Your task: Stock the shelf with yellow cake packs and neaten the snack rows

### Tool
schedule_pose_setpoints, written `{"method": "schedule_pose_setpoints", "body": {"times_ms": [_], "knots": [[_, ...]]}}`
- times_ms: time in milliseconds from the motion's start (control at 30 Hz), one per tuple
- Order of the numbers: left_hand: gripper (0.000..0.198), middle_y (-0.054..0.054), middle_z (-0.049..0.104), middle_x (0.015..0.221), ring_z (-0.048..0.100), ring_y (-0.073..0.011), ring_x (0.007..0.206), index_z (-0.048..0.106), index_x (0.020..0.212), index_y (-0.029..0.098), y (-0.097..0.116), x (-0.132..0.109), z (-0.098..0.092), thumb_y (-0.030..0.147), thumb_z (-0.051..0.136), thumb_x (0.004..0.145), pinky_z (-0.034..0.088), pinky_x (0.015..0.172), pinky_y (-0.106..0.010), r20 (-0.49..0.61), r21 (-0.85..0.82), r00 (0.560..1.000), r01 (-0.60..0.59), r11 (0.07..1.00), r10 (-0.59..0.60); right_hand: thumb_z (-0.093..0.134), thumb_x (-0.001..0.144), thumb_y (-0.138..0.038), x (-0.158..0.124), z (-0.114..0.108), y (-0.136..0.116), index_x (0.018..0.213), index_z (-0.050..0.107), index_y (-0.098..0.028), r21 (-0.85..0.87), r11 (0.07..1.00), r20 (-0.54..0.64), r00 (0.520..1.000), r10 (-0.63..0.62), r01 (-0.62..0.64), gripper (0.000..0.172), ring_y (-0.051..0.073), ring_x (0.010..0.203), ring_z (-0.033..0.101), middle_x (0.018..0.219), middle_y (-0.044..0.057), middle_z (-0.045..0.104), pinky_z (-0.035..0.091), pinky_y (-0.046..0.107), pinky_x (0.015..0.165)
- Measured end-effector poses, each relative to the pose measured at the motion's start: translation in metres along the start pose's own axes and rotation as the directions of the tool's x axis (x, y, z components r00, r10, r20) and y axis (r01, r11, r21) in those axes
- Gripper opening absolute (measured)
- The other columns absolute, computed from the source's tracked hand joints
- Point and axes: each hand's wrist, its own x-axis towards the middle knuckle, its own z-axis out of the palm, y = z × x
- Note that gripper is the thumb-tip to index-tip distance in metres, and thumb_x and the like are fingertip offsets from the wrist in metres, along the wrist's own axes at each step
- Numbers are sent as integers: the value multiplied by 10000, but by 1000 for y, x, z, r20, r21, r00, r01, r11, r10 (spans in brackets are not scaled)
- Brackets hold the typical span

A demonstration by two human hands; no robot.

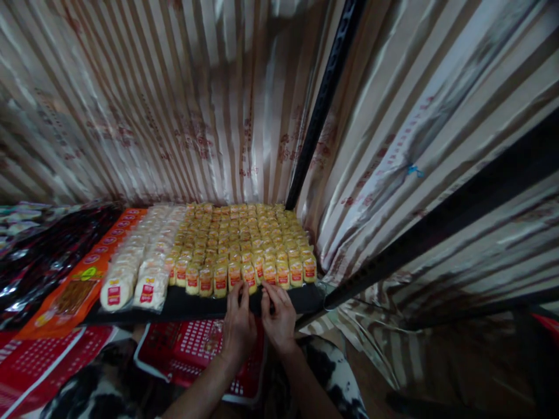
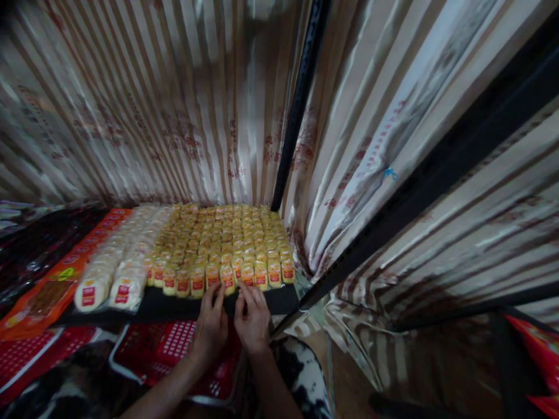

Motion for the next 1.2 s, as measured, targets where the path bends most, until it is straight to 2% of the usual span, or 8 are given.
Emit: {"method": "schedule_pose_setpoints", "body": {"times_ms": [167,400,567,667,800,1000,1133,1200], "knots": [[569,-198,440,1306,396,-268,1246,377,1348,71,0,5,-1,49,347,780,406,1010,-451,30,-10,1000,-4,1000,4,412,898,-247,0,6,-5,1114,627,-199,23,1000,57,998,16,-17,308,176,927,628,1014,76,677,508,296,831],[524,-164,473,1280,431,-231,1218,437,1298,111,-10,-5,-24,36,340,788,422,999,-433,17,-9,999,-50,999,50,385,898,-216,-6,15,-11,1188,592,-215,50,999,165,986,6,-14,356,159,839,630,931,65,661,527,280,777],[553,-156,498,1303,413,-214,1256,441,1298,84,-21,-10,-35,20,318,763,405,1026,-412,139,-31,980,-138,990,141,404,860,-170,-12,19,-13,1246,551,-199,-42,999,119,993,-11,16,414,192,1001,580,1062,91,633,496,347,887],[589,-162,422,1393,348,-219,1318,400,1333,67,-19,-1,-39,33,319,750,366,1061,-419,232,-11,964,-133,991,132,408,838,-141,-16,22,-15,1266,536,-199,-74,996,99,994,-44,52,450,201,1057,550,1102,95,622,478,371,926],[540,-158,378,1427,334,-225,1329,376,1353,68,-11,12,-40,103,327,817,354,1070,-408,308,35,946,-121,992,105,402,806,-102,-20,24,-19,1242,560,-202,-81,995,55,997,-58,63,474,202,1079,523,1127,100,596,474,380,933],[538,-165,426,1393,374,-228,1306,427,1315,68,-8,15,-37,63,354,782,399,1038,-403,231,86,965,-147,985,124,394,771,-66,-20,24,-26,1223,579,-218,-59,998,28,999,-36,38,511,201,1057,523,1141,98,579,481,381,919],[583,-135,430,1393,394,-230,1288,448,1310,129,-15,8,-51,16,359,744,420,1017,-415,181,117,965,-214,970,191,384,800,-76,-21,25,-33,1186,604,-223,-75,997,-46,999,-26,23,469,205,1060,525,1140,94,591,480,398,918],[599,-119,442,1386,384,-241,1291,465,1298,153,-24,5,-61,0,368,727,409,1019,-447,165,159,958,-259,953,233,381,808,-76,-21,27,-36,1203,593,-223,-90,995,-45,998,-41,36,472,209,1073,521,1155,93,594,477,407,921]]}}
